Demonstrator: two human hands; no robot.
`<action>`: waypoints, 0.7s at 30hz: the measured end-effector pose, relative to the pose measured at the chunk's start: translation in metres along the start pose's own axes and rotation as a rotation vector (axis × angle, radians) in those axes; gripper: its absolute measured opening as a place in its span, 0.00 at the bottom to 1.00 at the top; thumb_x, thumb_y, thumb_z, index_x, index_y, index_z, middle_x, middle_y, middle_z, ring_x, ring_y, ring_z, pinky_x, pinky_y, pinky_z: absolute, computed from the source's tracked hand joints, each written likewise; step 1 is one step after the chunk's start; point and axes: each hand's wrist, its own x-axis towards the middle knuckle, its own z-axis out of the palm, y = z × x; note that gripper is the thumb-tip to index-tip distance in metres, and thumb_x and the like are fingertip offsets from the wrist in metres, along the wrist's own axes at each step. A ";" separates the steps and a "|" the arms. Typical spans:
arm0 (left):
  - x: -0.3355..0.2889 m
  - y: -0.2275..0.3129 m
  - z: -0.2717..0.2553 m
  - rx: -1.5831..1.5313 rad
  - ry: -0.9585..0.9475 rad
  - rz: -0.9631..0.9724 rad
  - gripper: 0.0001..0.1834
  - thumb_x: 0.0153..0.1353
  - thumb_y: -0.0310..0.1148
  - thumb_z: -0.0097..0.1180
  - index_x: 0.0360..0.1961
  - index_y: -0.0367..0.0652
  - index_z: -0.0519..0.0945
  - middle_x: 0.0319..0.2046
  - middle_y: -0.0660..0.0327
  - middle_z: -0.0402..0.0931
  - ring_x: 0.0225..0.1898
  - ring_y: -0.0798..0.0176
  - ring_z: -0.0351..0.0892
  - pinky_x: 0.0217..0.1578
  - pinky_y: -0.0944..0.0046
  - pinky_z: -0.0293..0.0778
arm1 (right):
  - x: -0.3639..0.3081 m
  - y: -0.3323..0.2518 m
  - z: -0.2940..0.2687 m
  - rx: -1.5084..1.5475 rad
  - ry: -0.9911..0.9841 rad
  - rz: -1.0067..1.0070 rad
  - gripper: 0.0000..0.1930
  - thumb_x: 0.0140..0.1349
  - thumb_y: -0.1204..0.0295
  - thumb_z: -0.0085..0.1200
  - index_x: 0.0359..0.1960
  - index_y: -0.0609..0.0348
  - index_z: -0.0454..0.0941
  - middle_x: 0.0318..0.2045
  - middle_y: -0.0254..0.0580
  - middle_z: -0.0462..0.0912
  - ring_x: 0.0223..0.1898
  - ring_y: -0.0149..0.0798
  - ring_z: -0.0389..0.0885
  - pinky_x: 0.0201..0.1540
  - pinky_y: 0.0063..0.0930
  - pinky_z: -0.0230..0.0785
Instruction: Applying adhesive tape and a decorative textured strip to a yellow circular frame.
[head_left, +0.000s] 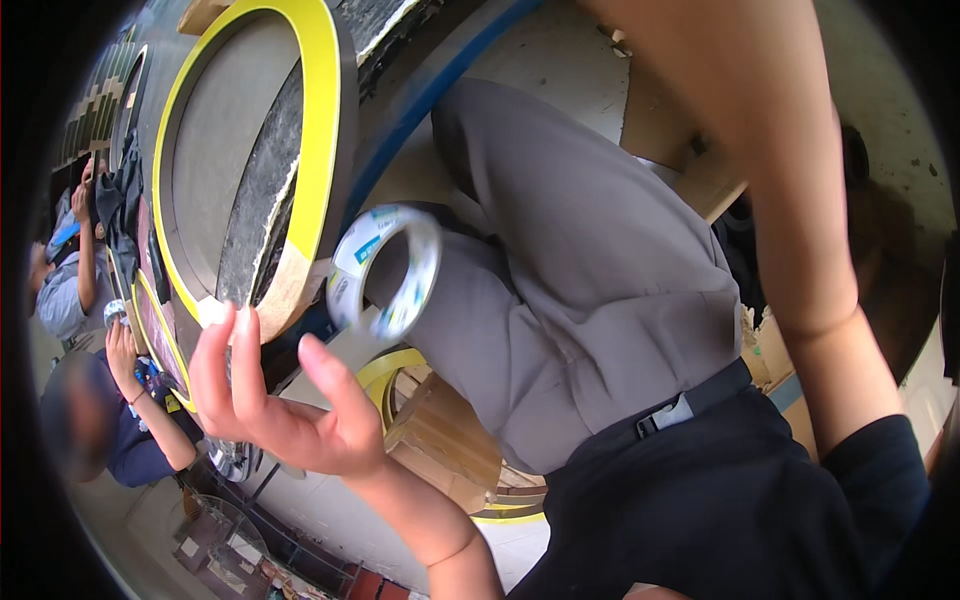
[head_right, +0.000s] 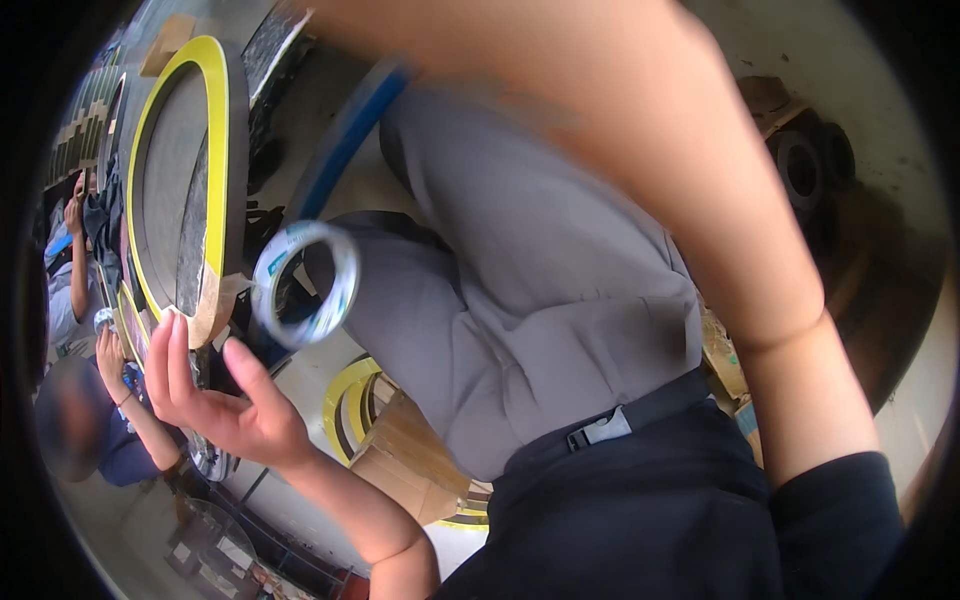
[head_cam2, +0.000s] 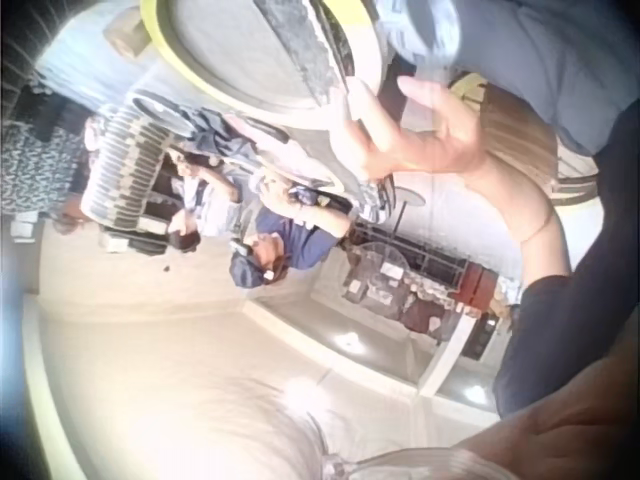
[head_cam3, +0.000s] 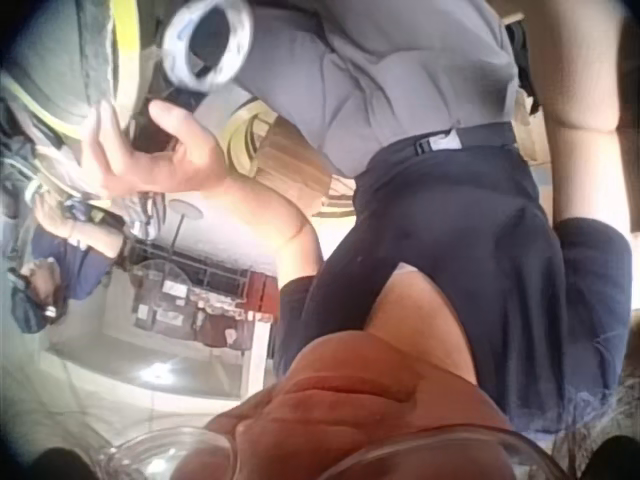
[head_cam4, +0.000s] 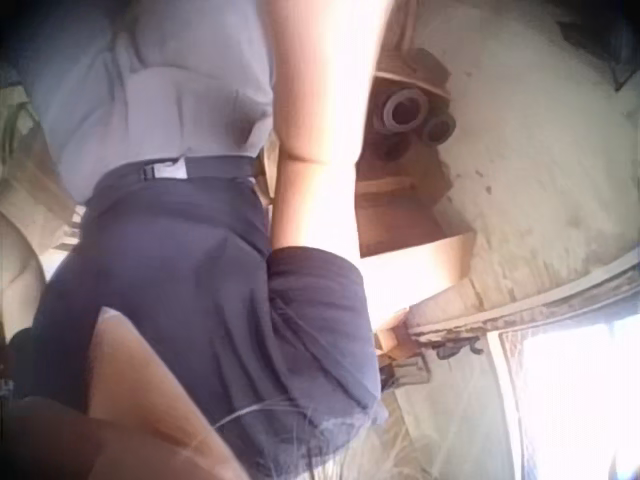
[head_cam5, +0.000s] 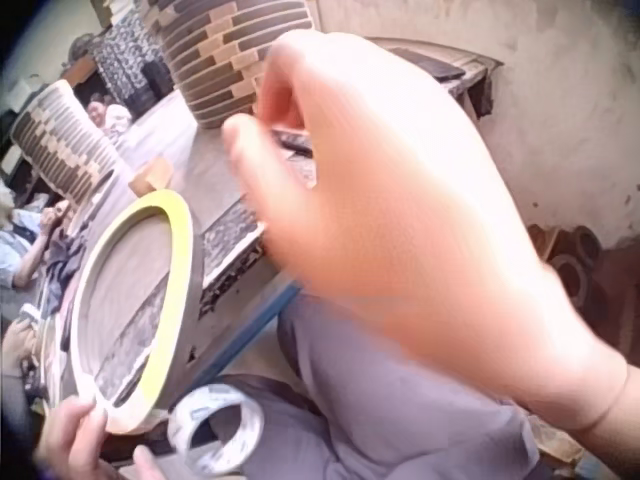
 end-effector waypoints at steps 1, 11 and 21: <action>0.005 -0.002 -0.005 0.033 -0.047 0.032 0.26 0.57 0.23 0.57 0.59 0.36 0.74 0.54 0.51 0.74 0.58 0.51 0.69 0.61 0.54 0.63 | -0.019 -0.022 -0.010 -0.005 -0.169 -0.021 0.08 0.62 0.69 0.62 0.33 0.63 0.81 0.23 0.37 0.81 0.25 0.30 0.78 0.31 0.23 0.68; 0.019 -0.016 0.002 -0.113 -0.216 0.164 0.27 0.51 0.19 0.66 0.55 0.31 0.79 0.44 0.52 0.82 0.40 0.50 0.78 0.46 0.55 0.72 | -0.079 -0.123 0.029 1.147 -0.505 0.572 0.22 0.64 0.56 0.61 0.41 0.69 0.78 0.36 0.53 0.80 0.46 0.51 0.77 0.51 0.40 0.71; 0.041 0.030 0.003 -0.164 -0.017 -0.019 0.19 0.63 0.19 0.57 0.57 0.30 0.79 0.43 0.52 0.83 0.41 0.62 0.80 0.41 0.65 0.75 | -0.055 -0.105 0.010 1.454 -0.193 0.628 0.11 0.61 0.70 0.53 0.27 0.67 0.76 0.20 0.45 0.78 0.25 0.47 0.80 0.30 0.35 0.73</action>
